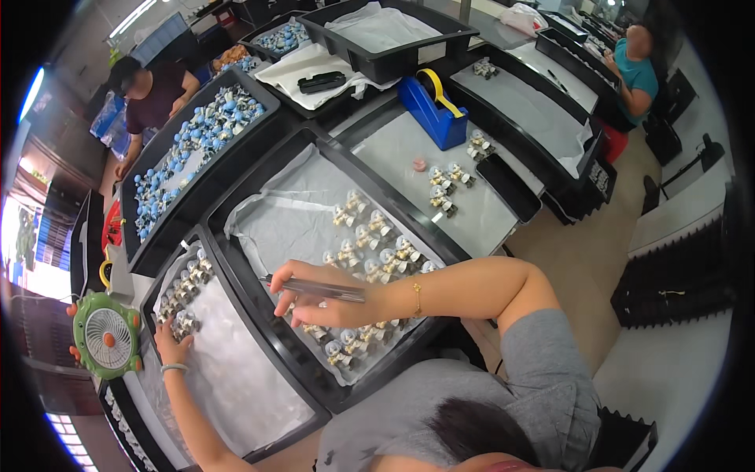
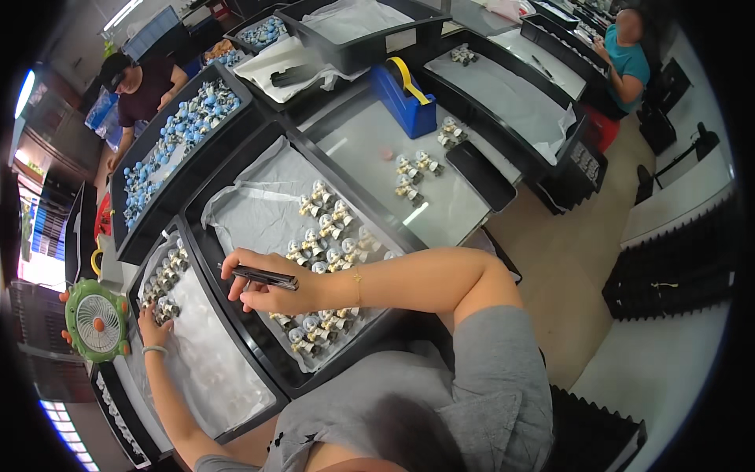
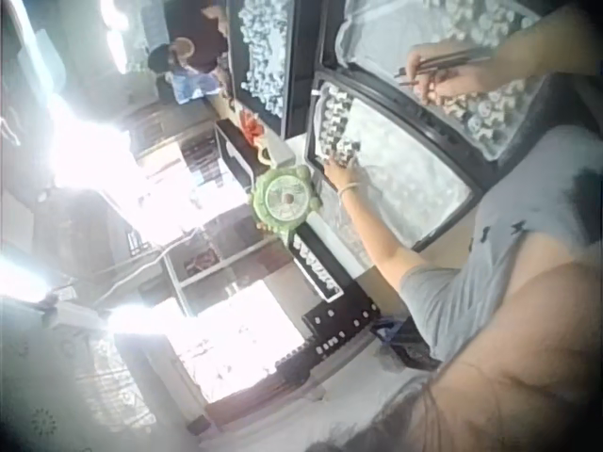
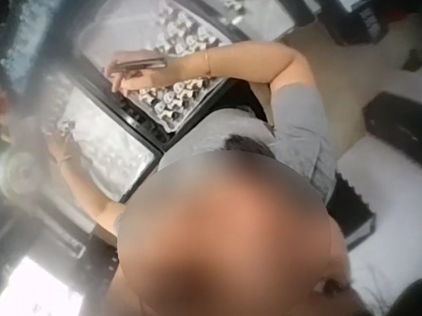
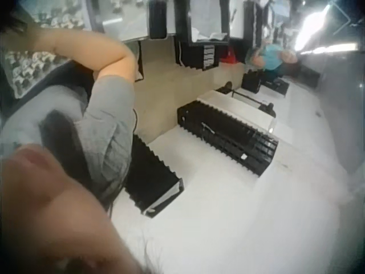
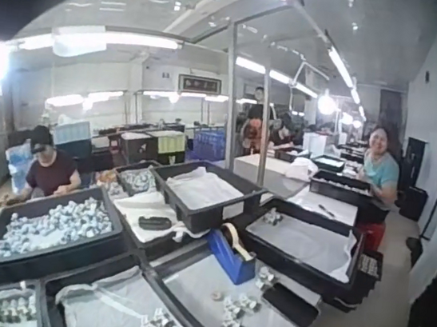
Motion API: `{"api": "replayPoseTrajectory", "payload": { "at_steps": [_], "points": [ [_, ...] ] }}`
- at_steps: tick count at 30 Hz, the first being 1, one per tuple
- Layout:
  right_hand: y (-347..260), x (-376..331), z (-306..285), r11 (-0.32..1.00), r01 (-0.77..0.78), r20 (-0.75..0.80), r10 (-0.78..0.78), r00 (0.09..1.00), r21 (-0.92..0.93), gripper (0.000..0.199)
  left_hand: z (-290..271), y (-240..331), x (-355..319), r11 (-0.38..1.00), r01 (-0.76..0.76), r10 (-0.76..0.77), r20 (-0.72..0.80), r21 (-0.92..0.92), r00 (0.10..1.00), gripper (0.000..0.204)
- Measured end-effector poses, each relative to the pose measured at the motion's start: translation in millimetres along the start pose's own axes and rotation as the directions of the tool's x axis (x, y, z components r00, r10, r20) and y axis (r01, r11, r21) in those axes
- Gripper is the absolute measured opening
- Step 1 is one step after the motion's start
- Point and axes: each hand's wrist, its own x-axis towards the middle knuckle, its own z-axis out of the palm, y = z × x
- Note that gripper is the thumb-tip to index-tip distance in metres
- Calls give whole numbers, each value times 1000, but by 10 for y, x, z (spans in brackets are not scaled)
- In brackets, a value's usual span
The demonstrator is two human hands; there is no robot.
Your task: The person paints small figurines with a red-handled brush and uses a black tool to scrape or trim details. They handle the figurines one at a time, rotating them to access different sides, and place them back into trays on the workbench.
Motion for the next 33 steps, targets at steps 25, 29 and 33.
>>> {"api": "replayPoseTrajectory", "payload": {
  "at_steps": [25,29,33],
  "points": [
    [101,25,62,975,-31,-1,32,999,219,34,38,-179,31,998,-53,53,9,-26,999,60],
    [63,-9,65,986,-51,23,48,999,161,35,80,-520,140,992,-81,78,36,94,996,63],
    [8,0,107,998,-7,35,5,999,57,35,-67,-203,52,989,-25,7,123,145,992,62]
  ]
}}
